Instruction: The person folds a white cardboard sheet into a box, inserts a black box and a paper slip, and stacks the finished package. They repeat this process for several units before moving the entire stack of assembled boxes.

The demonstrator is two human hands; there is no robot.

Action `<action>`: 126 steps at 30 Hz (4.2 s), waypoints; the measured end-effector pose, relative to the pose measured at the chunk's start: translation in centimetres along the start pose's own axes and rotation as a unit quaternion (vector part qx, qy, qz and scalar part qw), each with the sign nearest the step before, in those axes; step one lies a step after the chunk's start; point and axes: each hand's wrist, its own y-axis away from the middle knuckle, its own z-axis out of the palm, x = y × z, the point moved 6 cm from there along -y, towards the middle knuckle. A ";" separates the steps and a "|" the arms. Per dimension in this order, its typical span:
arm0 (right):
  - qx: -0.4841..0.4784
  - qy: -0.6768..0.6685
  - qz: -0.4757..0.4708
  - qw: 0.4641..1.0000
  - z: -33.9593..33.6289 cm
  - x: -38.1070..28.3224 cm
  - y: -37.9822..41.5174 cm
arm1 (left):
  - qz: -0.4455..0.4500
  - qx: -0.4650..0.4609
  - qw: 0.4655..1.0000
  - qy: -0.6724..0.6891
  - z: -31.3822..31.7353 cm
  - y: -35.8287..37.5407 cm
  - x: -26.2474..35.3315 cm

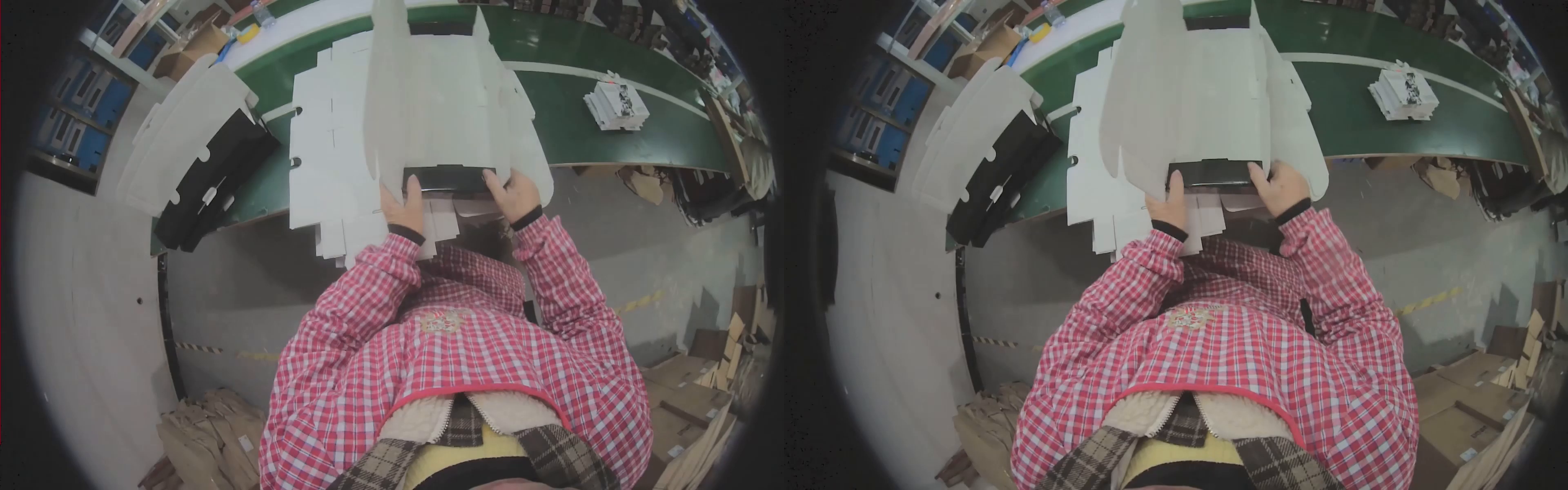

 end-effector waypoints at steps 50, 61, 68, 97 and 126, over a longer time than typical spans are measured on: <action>0.162 0.233 0.086 0.955 -22.8 9.0 -22.6 | 0.551 0.015 0.721 -0.420 -1.7 -1.8 11.4; 0.401 -0.051 -0.487 0.775 -14.6 -4.2 -7.7 | 0.469 -0.029 0.736 -0.487 -6.9 0.0 4.3; -0.042 0.242 -0.433 0.867 -7.7 -4.3 -10.9 | 0.522 -0.033 0.711 -0.471 -6.8 -2.5 7.0; -0.116 -0.187 -0.255 0.942 1.4 -18.8 -11.8 | 0.681 0.223 0.499 -0.488 -19.4 -9.0 11.4; 0.118 0.138 0.042 0.982 -1.8 8.8 0.7 | 0.183 0.037 0.932 -0.310 -22.5 -12.3 2.3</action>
